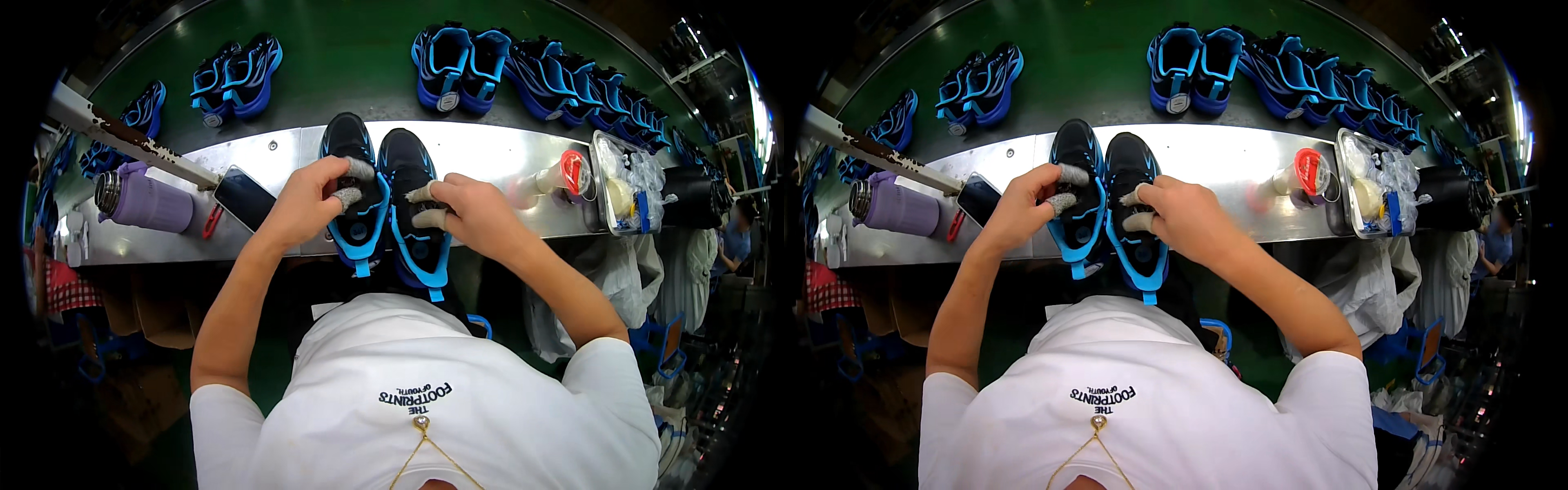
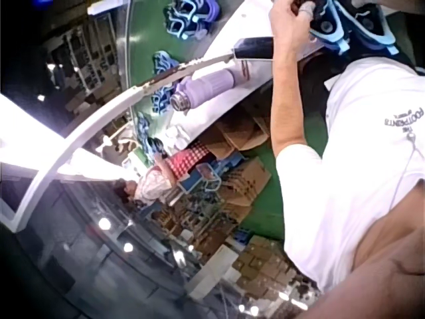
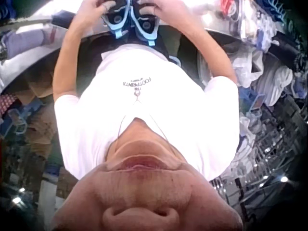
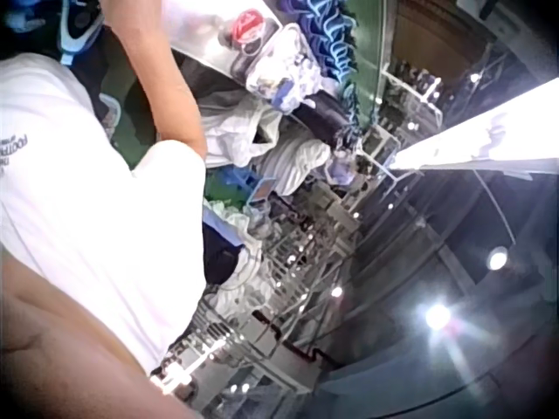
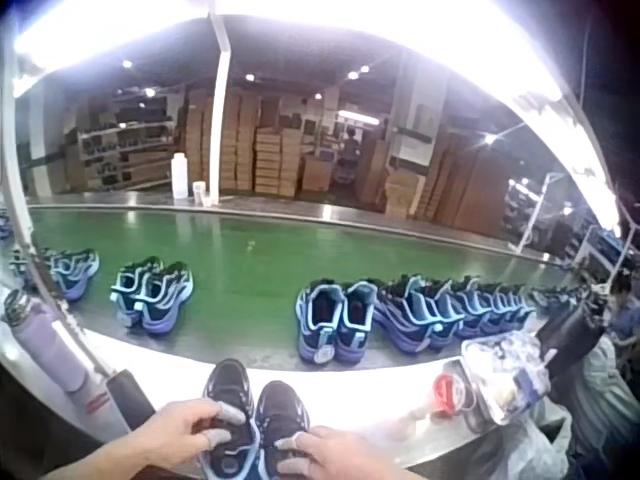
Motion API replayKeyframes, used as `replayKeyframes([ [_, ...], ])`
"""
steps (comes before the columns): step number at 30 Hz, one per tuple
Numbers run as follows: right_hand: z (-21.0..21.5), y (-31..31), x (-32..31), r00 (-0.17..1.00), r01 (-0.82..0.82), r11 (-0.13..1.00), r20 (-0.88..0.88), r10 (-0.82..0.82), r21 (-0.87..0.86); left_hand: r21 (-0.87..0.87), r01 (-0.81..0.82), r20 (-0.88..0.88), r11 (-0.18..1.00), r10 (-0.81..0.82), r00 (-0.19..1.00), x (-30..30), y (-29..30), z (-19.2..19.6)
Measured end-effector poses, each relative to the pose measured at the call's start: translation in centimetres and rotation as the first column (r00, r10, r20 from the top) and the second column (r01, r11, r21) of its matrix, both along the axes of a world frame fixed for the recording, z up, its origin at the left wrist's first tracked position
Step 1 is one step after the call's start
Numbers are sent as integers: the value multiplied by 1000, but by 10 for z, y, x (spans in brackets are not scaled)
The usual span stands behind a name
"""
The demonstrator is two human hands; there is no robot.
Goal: The person wipes the exterior and interior surfaces of black and blue athletic shoes using a cloth. They pick up the shoes from a conveyor belt, clean them at a workstation, and place them back on the belt.
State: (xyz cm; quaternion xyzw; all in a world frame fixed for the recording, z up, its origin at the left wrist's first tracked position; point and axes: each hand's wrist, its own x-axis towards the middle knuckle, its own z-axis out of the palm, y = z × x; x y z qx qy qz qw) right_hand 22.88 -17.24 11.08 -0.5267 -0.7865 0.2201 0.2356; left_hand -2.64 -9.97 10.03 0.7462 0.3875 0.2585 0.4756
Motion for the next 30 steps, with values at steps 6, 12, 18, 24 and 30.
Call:
replayKeyframes([
  [6,-1,11,11,991,-128,992,-38,128,-11,482,245,-370,841,-58,927,4,4,6],
  [12,-1,3,8,999,-12,999,-37,11,-34,451,-67,-238,890,192,952,19,-12,8],
  [18,-4,3,6,1000,-19,997,-16,18,-81,369,386,-685,845,-33,728,27,1,19],
  [24,-3,6,17,979,-161,984,-138,150,-72,514,401,-678,758,73,731,33,-10,7],
  [30,-11,5,14,994,-59,998,-94,59,10,825,-33,-219,564,373,901,33,-40,13],
])
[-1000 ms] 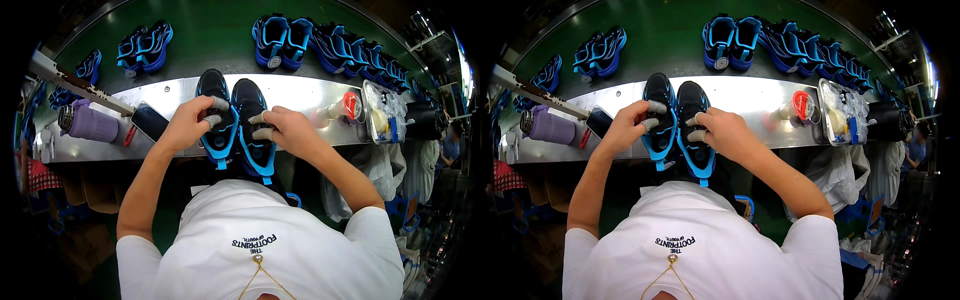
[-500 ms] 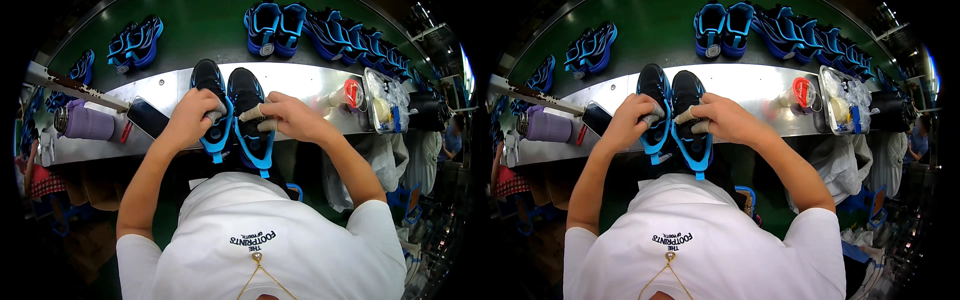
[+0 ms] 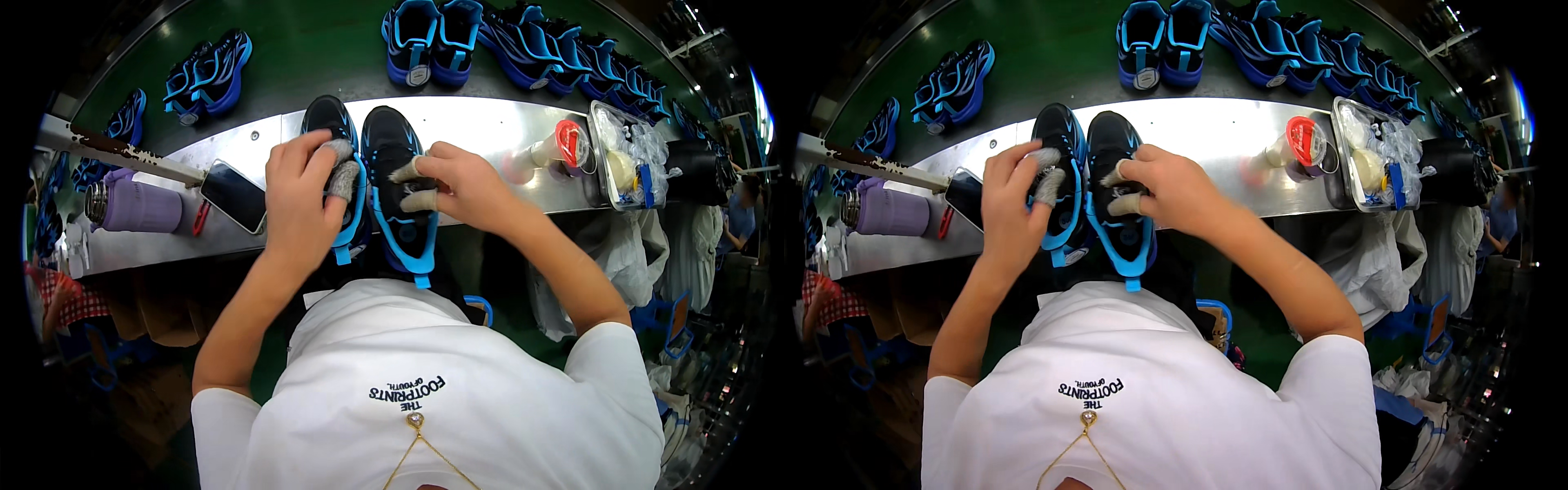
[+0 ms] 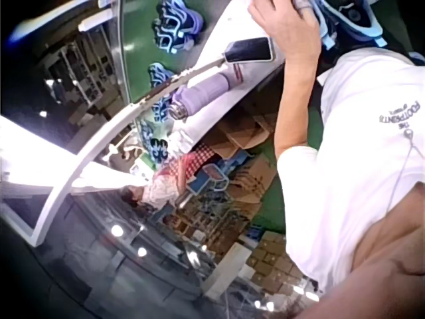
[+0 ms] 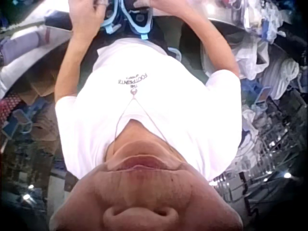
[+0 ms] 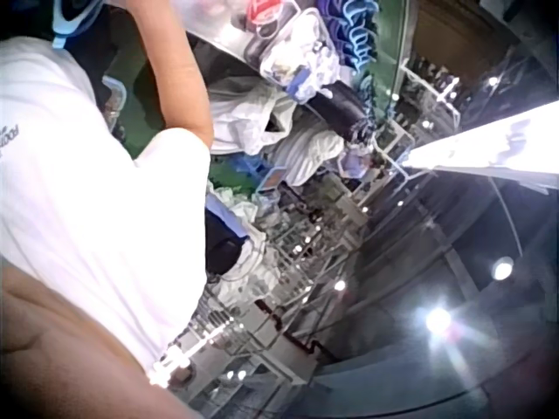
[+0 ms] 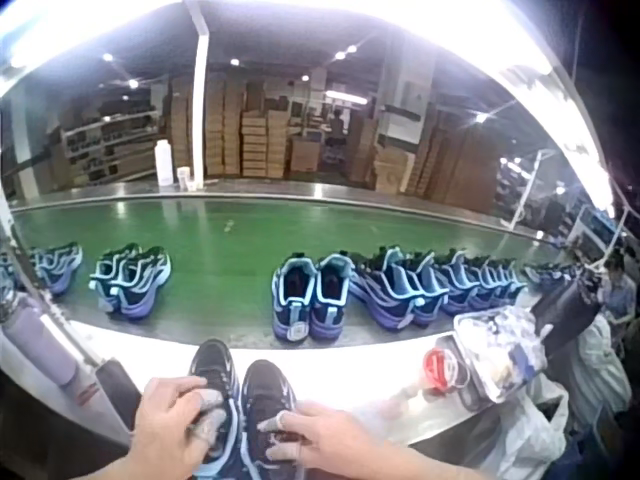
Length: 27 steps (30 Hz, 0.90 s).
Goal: The person wipes the exterior and interior surfaces of black and blue athletic shoes using a cloth. They pick up the shoes from a conveyor belt, clean them at a workstation, and place them back on the belt.
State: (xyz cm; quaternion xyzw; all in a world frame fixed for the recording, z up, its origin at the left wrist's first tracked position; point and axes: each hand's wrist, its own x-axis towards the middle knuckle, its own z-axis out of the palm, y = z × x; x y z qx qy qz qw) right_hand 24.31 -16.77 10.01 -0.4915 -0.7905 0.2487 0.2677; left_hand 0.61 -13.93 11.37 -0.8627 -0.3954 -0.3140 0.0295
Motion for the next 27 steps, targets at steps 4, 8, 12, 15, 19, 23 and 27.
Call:
replayKeyframes([
  [4,-5,5,3,987,-140,990,-78,138,-23,-937,255,295,239,148,944,12,-45,23],
  [8,3,4,-6,999,25,999,24,-24,-40,-821,528,391,-218,459,798,14,-46,-7],
  [12,0,14,0,988,-146,982,-69,138,-118,-642,741,431,-196,707,561,34,-53,-22],
  [15,-1,11,-7,996,-84,991,-1,84,-106,-618,768,436,-165,741,510,39,-55,-26],
  [19,2,15,0,979,-171,981,-130,158,-91,-585,795,456,-162,744,488,36,-55,-29],
  [23,-7,11,-6,998,-34,997,-48,31,-63,-607,775,444,-173,735,513,39,-55,-26],
  [27,-5,10,-8,999,15,997,-35,-18,-79,-600,781,446,-172,738,506,36,-55,-26],
])
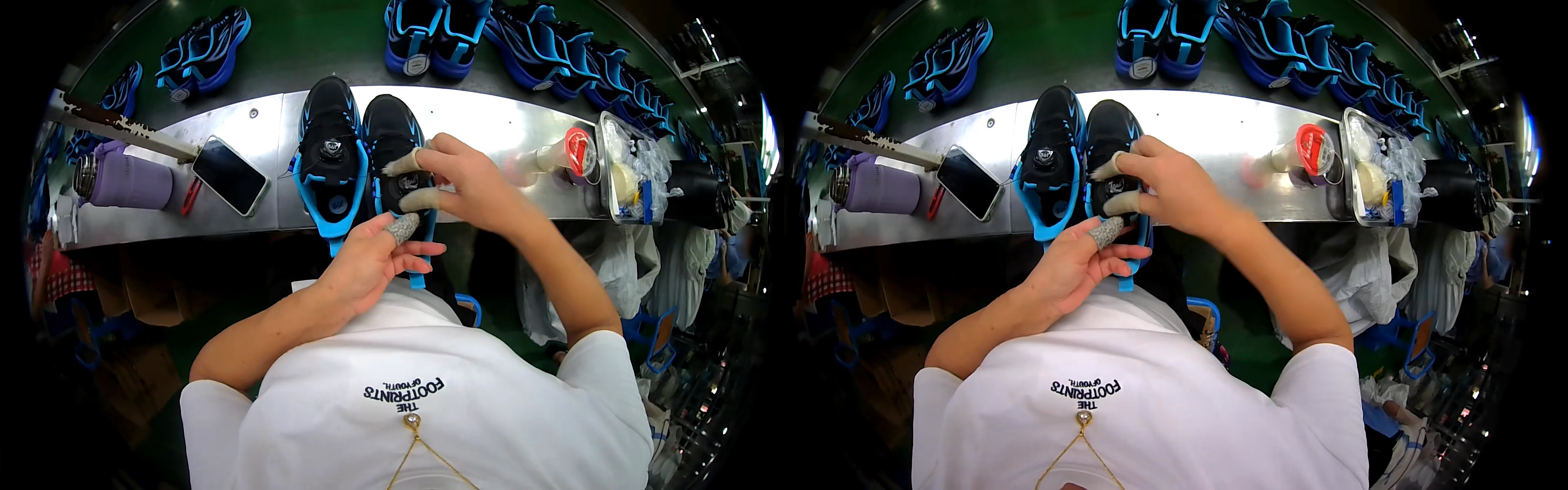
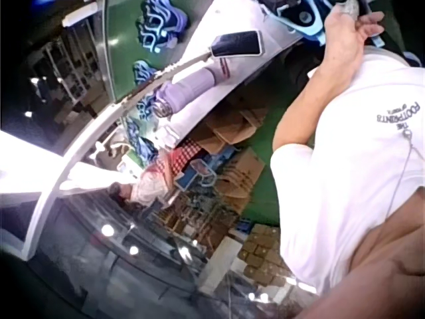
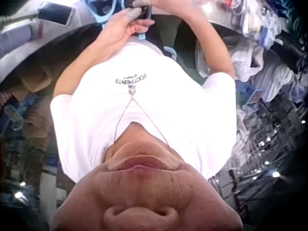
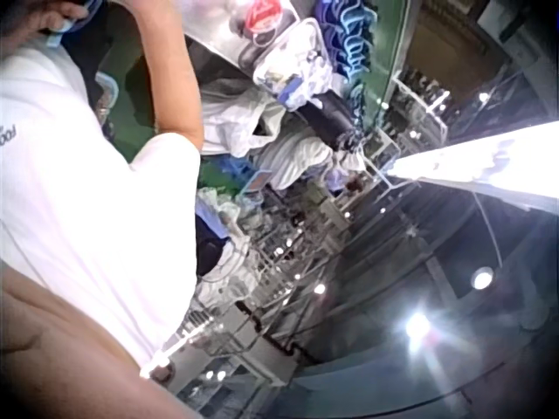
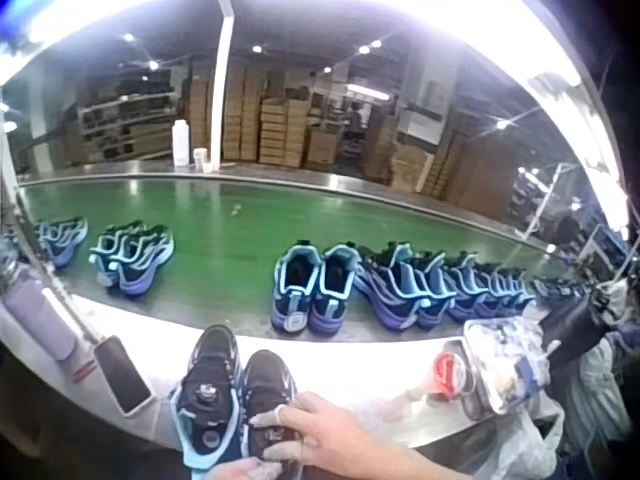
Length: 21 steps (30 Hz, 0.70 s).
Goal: The person wipes the exterior and interior surfaces of black and blue athletic shoes using a cloth. They pick up the shoes from a conveyor belt, clean them at a workstation, and place them back on the belt.
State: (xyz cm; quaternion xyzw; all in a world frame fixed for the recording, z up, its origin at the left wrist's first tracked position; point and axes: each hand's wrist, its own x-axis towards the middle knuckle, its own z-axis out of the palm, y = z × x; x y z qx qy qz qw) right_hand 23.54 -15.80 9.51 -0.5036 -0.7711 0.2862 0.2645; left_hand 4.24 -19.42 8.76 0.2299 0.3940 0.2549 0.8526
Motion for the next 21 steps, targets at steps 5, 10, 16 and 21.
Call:
replayKeyframes([
  [5,4,-2,-5,1000,7,999,24,-6,-33,-12,-3,-18,1000,3,1000,1,1,0],
  [10,1,2,3,992,-86,996,-88,87,8,4,10,9,1000,-10,1000,-2,1,-3],
  [16,6,-1,-6,999,34,991,36,-29,-130,-11,-17,-21,1000,17,1000,0,2,1],
  [21,-3,3,-1,984,-110,994,-137,111,13,-16,2,1,1000,-2,1000,-2,1,-3],
])
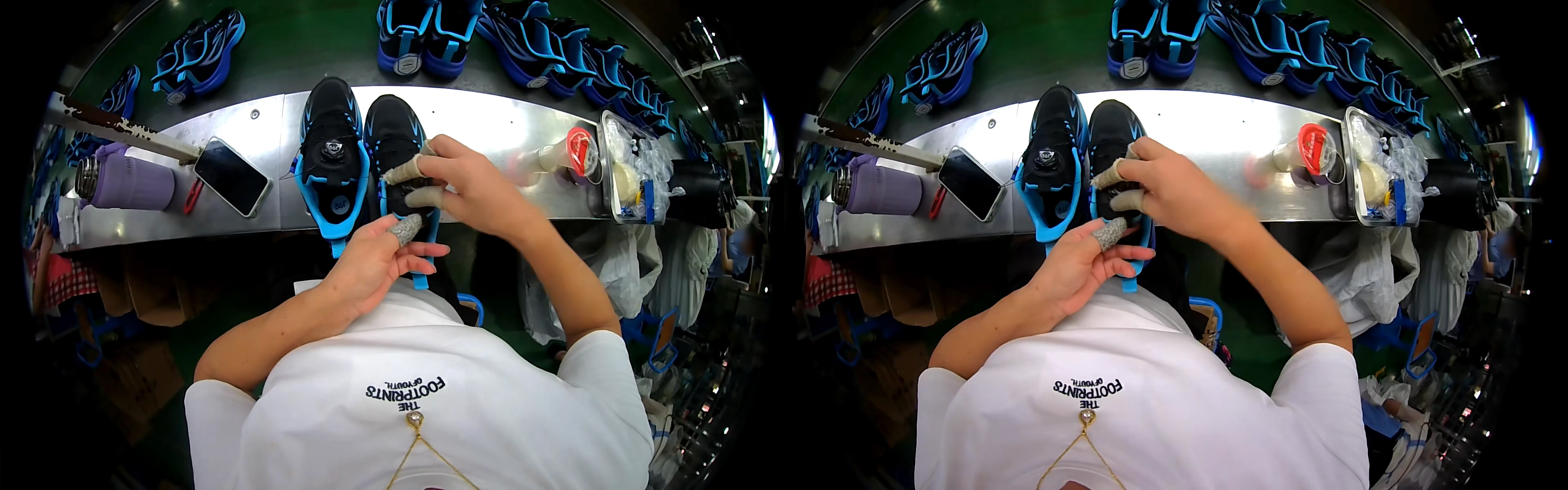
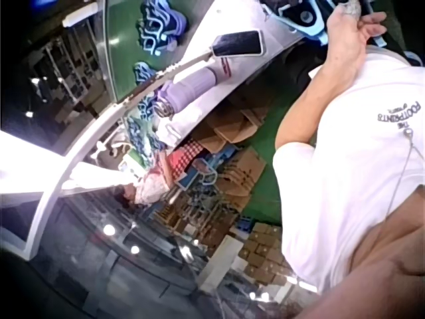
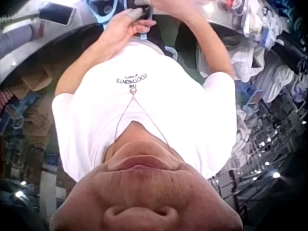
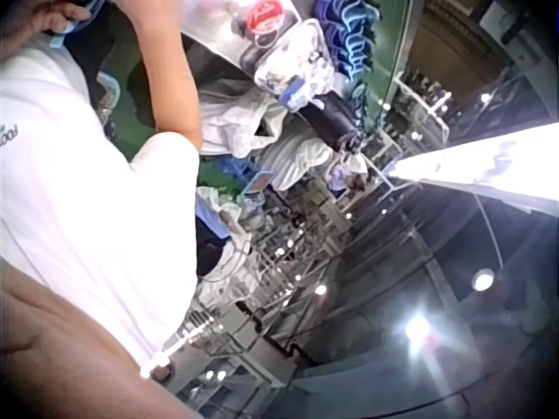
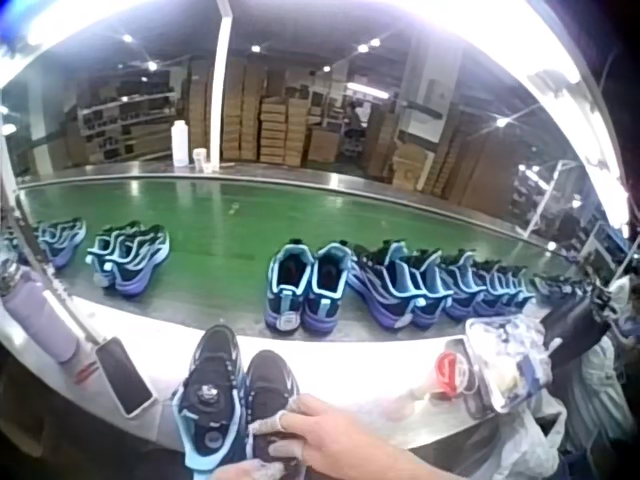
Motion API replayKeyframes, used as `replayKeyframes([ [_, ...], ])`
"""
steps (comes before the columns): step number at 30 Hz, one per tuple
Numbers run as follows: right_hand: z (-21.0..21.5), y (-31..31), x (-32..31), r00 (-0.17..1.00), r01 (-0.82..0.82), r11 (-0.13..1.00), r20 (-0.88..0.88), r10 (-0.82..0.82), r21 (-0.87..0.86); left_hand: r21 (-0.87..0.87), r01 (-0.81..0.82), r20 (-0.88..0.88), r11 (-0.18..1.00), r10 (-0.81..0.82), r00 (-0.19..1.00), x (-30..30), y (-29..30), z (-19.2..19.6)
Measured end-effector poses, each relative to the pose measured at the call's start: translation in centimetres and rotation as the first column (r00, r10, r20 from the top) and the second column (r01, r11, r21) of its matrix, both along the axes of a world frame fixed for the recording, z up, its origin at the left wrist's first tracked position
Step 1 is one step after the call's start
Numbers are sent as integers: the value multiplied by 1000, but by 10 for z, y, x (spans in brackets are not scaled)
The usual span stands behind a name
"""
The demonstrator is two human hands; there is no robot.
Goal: The person wipes the exterior and interior surfaces of black and blue athletic shoes using a cloth. They pick up the shoes from a conveyor belt, clean them at a workstation, and place them back on the belt.
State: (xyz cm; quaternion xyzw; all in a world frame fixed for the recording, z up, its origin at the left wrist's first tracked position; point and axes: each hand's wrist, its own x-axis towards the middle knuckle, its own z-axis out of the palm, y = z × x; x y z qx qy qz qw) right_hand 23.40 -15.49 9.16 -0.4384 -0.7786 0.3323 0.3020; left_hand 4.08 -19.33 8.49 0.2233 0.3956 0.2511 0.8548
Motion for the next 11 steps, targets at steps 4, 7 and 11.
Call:
replayKeyframes([
  [4,-3,-11,-9,972,188,979,131,-197,75,27,32,-1,999,-32,999,-6,8,17],
  [7,4,-1,9,977,213,977,28,-213,-7,396,642,-664,657,-279,694,-38,36,54],
  [11,3,10,18,956,279,951,-57,-288,-130,725,683,-552,88,668,499,-46,62,57],
])
